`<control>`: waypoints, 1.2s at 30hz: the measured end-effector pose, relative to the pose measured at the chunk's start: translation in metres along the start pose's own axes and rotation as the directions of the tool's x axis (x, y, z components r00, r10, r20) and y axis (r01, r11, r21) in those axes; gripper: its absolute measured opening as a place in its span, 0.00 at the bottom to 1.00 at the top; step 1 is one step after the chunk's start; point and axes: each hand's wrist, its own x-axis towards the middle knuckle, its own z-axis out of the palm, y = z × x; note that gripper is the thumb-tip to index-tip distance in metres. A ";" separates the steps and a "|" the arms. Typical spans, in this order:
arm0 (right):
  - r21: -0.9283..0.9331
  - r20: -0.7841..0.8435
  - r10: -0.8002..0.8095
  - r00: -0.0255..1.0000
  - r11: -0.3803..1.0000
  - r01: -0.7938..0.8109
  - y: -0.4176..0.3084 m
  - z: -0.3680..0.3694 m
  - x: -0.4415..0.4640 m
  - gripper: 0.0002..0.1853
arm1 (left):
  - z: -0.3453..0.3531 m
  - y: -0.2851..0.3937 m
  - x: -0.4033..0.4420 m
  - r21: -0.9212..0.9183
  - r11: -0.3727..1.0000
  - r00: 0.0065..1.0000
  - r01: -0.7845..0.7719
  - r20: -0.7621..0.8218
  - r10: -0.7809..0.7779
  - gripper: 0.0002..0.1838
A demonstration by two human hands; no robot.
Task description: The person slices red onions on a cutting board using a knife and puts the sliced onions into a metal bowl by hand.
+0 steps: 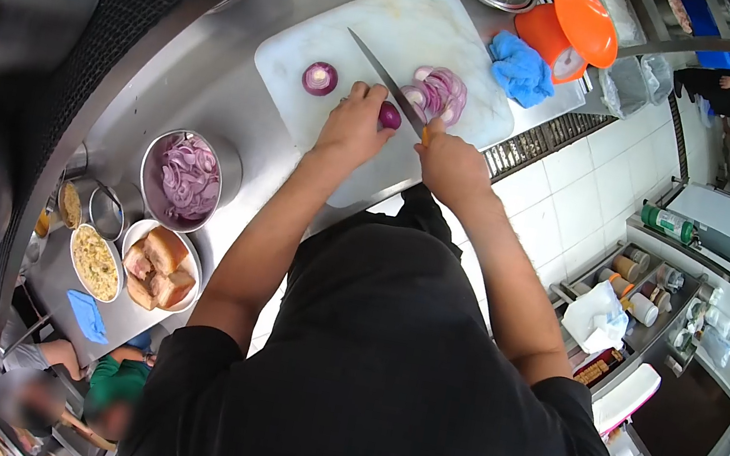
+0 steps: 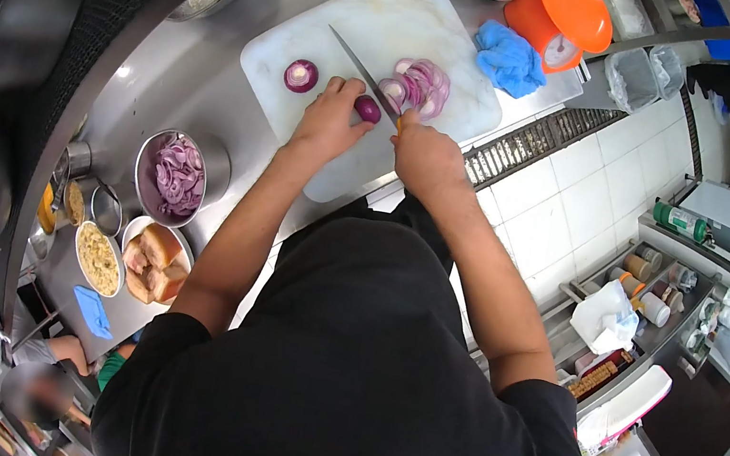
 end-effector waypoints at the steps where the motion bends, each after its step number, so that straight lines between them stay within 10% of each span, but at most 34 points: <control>1: 0.008 0.007 -0.007 1.000 1.000 0.007 -0.002 -0.011 -0.007 0.19 | -0.001 -0.002 -0.001 -0.031 0.999 1.000 -0.014 0.001 0.014 0.24; 36: 0.048 0.001 -0.001 1.000 0.999 0.001 -0.007 0.000 0.002 0.18 | 0.004 -0.015 0.003 -0.143 0.987 0.997 -0.075 -0.039 0.070 0.19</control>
